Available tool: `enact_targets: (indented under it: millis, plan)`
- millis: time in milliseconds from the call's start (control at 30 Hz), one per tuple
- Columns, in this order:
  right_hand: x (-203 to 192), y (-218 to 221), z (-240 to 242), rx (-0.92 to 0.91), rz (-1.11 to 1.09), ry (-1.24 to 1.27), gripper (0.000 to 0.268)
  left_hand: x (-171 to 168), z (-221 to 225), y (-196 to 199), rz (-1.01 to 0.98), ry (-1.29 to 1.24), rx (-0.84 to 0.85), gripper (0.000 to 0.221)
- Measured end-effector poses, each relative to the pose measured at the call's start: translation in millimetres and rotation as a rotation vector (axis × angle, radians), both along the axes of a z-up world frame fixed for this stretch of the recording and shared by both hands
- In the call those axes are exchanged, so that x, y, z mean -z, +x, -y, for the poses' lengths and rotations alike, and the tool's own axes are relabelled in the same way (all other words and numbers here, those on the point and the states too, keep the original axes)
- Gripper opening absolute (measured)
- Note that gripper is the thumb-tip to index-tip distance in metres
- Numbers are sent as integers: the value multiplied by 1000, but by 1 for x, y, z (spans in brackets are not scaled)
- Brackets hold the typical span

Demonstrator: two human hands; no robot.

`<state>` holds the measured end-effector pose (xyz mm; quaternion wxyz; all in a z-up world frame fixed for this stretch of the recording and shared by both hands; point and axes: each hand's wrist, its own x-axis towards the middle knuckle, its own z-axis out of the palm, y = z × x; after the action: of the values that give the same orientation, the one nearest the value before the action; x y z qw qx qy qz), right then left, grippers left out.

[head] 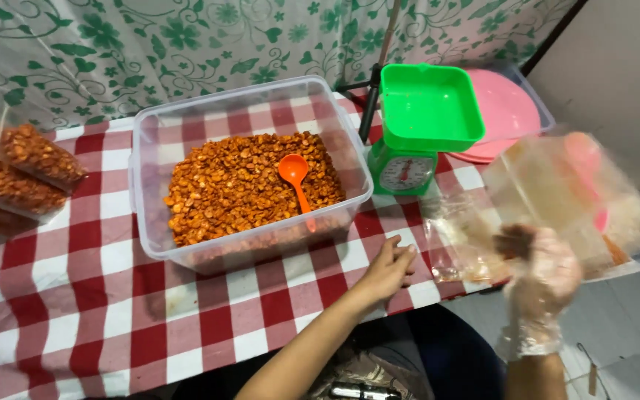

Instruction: Scooping small snacks from a large container into individual plastic bags using a small scoop and weighing them on a scale.

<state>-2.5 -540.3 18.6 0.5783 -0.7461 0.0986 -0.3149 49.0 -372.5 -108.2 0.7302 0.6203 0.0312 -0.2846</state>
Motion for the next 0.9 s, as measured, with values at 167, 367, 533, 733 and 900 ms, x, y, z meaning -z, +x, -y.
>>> enact_targets:
  millis: [167, 367, 533, 733, 900]
  plan:
    - [30, -7, 68, 94, 69, 109, 42, -42, 46, 16, -1, 108, 96, 77]
    - [39, -6, 91, 66, -121, 314, 31, -62, 73, 19, 89, 286, 205, 80]
    - [-7, -14, 18, 140, 28, 272, 23, -51, 79, 25, 111, 308, 237, 79]
    - [16, -17, 6, -94, -163, 277, 28, -49, 14, 11, 127, 46, 63, 63]
    - [55, -20, -35, -309, -503, 284, 36, -76, -45, -12, 272, -390, -67, 59]
